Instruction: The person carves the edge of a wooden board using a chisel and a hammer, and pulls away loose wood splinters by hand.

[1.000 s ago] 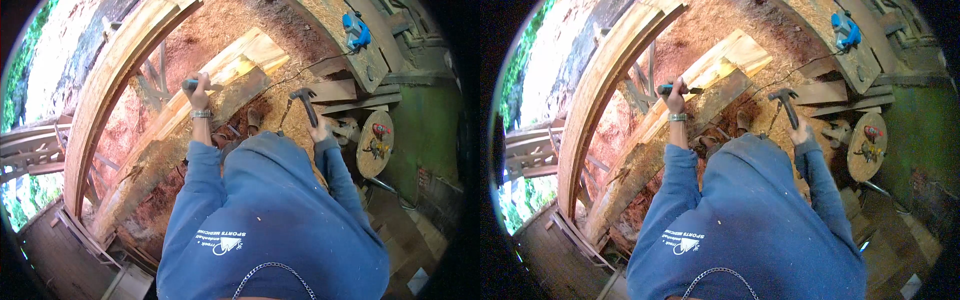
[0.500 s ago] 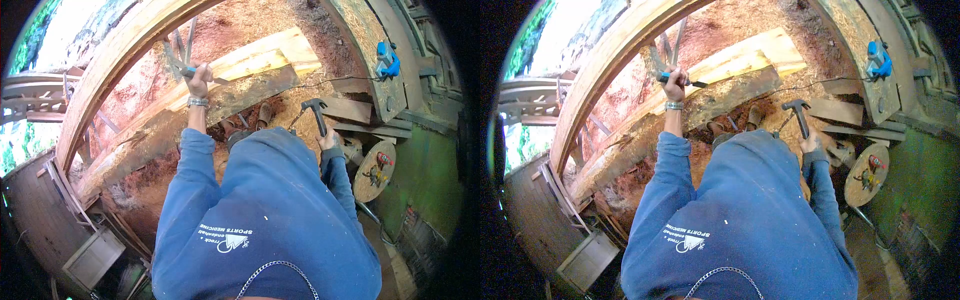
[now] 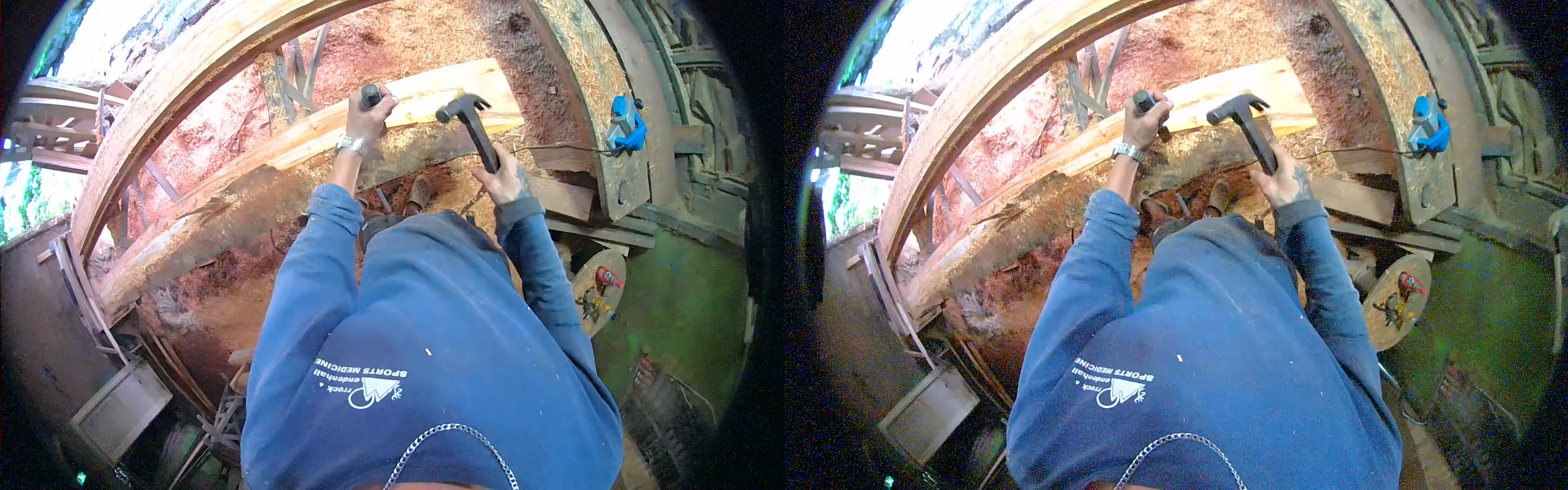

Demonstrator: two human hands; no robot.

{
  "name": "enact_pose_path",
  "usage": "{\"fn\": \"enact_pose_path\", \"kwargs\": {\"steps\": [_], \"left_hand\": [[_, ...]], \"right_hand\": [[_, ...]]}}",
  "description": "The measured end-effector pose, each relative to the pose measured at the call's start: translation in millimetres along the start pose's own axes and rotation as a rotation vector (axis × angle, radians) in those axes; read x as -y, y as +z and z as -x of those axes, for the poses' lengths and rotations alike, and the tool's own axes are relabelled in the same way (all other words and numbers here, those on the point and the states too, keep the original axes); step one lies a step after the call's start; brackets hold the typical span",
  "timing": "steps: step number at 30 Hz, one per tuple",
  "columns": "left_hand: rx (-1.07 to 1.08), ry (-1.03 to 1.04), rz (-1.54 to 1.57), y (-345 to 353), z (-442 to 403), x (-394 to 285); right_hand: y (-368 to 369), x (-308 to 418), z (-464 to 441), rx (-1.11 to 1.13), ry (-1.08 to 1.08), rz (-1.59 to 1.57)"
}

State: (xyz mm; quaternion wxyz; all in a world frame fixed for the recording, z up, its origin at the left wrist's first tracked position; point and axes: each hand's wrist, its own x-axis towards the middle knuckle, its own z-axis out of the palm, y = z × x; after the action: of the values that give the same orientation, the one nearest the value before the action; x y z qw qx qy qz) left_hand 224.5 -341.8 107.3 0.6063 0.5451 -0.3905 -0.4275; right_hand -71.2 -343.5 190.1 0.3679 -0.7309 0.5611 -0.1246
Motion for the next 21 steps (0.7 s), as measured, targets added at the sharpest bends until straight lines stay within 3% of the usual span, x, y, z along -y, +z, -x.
{"fn": "enact_pose_path", "kwargs": {"steps": [3, 7, 10, 12, 14, 16, 19, 21], "left_hand": [[0.047, 0.022, 0.017, -9.6, 1.5, -1.8], [0.128, -0.118, 0.202, -38.3, 6.9, 8.5], [0.140, -0.064, 0.037, -31.6, 5.6, 3.1], [0.137, -0.045, -0.025, -14.8, 7.6, -9.0], [0.154, 0.029, -0.111, -8.8, 4.0, -7.9], [0.156, 0.071, -0.133, -9.0, 2.9, -10.7], [0.134, 0.094, -0.135, -8.2, 5.4, -9.6], [0.138, 0.071, -0.154, -9.3, 2.1, -4.8]], "right_hand": [[-2.5, 29.6, -26.8, -0.076, -0.142, -0.151], [-40.6, 103.1, -42.3, -0.177, -0.230, -0.281], [-58.5, 137.4, -49.4, -0.233, -0.347, -0.437], [-73.5, 164.6, -44.4, -0.139, -0.246, -0.661], [-85.7, 190.5, -46.6, -0.284, -0.452, -0.814], [-103.0, 217.1, -38.7, -0.413, -0.478, -0.857], [-90.7, 225.9, -48.1, -0.644, -0.673, -0.928], [-29.8, 160.9, -66.2, -0.604, -0.549, -0.705]]}}
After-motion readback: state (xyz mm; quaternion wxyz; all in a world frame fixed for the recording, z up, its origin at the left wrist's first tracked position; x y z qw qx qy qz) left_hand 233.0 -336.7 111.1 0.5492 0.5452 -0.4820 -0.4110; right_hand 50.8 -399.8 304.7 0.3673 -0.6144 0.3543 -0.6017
